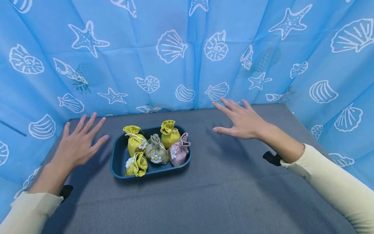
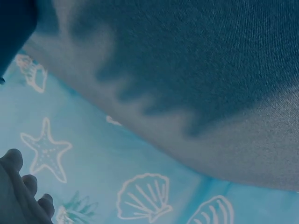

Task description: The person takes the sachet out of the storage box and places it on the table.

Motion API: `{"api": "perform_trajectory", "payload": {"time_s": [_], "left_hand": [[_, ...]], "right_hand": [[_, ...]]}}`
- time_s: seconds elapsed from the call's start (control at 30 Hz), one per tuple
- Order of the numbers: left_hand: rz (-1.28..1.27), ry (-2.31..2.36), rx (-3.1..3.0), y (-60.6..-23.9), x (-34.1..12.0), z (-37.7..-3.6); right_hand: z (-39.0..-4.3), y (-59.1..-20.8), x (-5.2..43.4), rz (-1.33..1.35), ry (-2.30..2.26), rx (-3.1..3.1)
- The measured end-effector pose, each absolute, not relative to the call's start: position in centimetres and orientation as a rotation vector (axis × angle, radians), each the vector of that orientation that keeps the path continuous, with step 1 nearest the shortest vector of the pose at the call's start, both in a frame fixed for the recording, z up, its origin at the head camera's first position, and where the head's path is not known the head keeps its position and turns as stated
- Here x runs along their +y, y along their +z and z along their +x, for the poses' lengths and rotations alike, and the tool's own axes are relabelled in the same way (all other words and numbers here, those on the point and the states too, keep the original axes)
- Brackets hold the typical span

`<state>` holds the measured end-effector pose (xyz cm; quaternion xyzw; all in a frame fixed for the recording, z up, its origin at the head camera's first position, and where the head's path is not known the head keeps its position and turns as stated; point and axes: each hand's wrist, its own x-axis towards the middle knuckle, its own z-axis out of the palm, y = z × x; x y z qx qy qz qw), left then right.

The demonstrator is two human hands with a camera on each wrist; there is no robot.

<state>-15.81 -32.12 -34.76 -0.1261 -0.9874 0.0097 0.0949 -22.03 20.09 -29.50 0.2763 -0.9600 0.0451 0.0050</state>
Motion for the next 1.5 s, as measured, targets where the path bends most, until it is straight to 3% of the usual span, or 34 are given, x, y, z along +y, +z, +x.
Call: {"api": "perform_trajectory", "payload": {"time_s": [0.33, 0.7, 1.03, 1.5], "left_hand": [[-0.521, -0.053, -3.001, -35.4, -30.9, -15.0], [-0.659, -0.134, -3.102, -36.2, -30.5, -14.1], [-0.733, -0.188, -3.110, -36.3, -30.6, -14.0], [-0.779, -0.193, -3.028, -36.8, -30.5, -13.8]], "right_hand": [[-20.8, -30.5, 17.5, 1.092, 0.266, -2.948], [-19.7, -31.8, 14.6, 1.368, 0.829, -2.861], [-19.3, -32.7, 12.6, 1.464, 1.120, -2.786], [-19.0, -34.0, 11.0, 1.505, 1.138, -2.710]]}}
